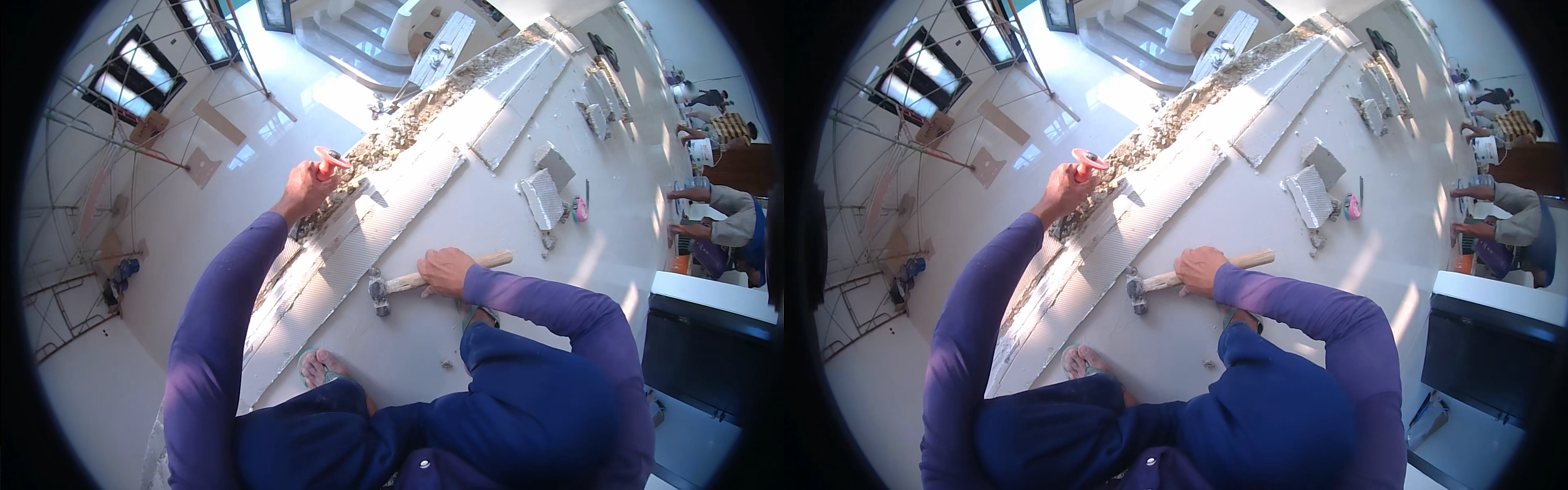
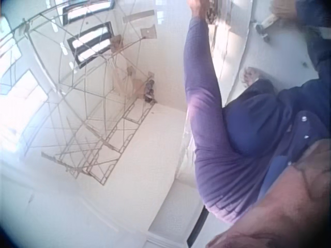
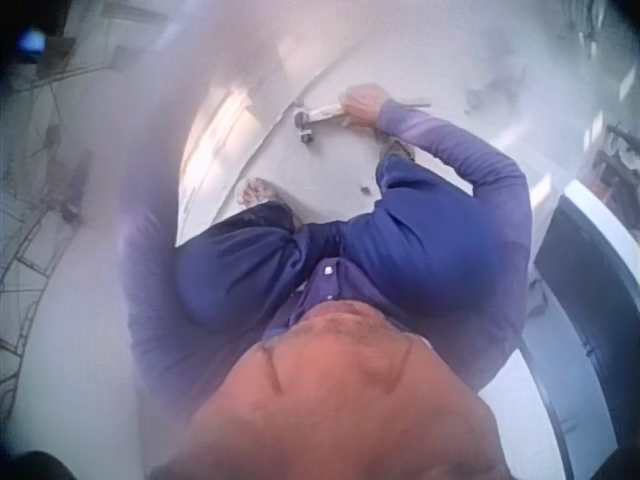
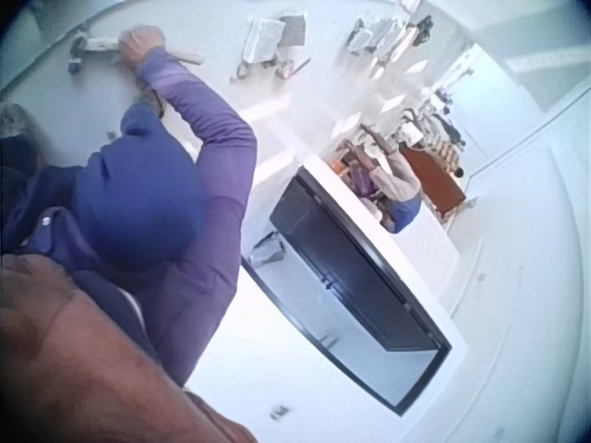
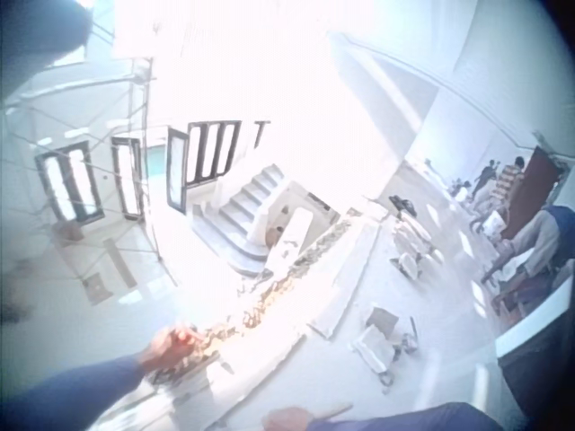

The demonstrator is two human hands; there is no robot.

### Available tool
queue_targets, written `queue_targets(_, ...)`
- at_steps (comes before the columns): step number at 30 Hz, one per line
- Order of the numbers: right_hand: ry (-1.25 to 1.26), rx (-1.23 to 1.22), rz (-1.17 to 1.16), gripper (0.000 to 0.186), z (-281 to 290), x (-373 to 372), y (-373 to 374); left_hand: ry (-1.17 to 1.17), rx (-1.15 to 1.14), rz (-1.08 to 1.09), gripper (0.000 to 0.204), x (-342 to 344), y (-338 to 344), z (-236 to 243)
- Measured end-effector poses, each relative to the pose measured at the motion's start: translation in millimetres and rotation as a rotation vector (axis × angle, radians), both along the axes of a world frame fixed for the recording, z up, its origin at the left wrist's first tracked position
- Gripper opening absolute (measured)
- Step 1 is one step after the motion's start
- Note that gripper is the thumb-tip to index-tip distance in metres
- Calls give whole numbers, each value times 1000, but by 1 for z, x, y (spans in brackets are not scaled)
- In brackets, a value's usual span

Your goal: The person uses a hammer and a red suction cup tool to remove tiles from a tiled floor. They repeatedly place the suction cup on a tile, tap it with the hammer, and then pull the tile off the floor. The removed tiles are placed on the floor nearby.

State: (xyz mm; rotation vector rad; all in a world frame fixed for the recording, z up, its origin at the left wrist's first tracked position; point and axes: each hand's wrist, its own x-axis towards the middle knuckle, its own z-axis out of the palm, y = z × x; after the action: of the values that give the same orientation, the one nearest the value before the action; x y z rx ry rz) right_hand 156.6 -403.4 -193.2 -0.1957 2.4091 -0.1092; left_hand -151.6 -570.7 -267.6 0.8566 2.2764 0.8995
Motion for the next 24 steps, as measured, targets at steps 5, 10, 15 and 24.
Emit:
queue_targets(5, -101, 10, 115, 57, 49, -55, 7, -33, 72, 45, 33, 6, 5, -5)
queue_targets(10, 151, -186, 18, 62, 86, -192, 10, -32, 64, 72, 32, 0, -9, -14)
queue_targets(15, 206, -258, -136, 90, 29, -265, 9, 149, 323, 27, 28, 15, 7, -30)
queue_targets(24, 263, -487, -462, 52, -35, -281, -22, 88, -16, -41, 54, 4, -37, -13)
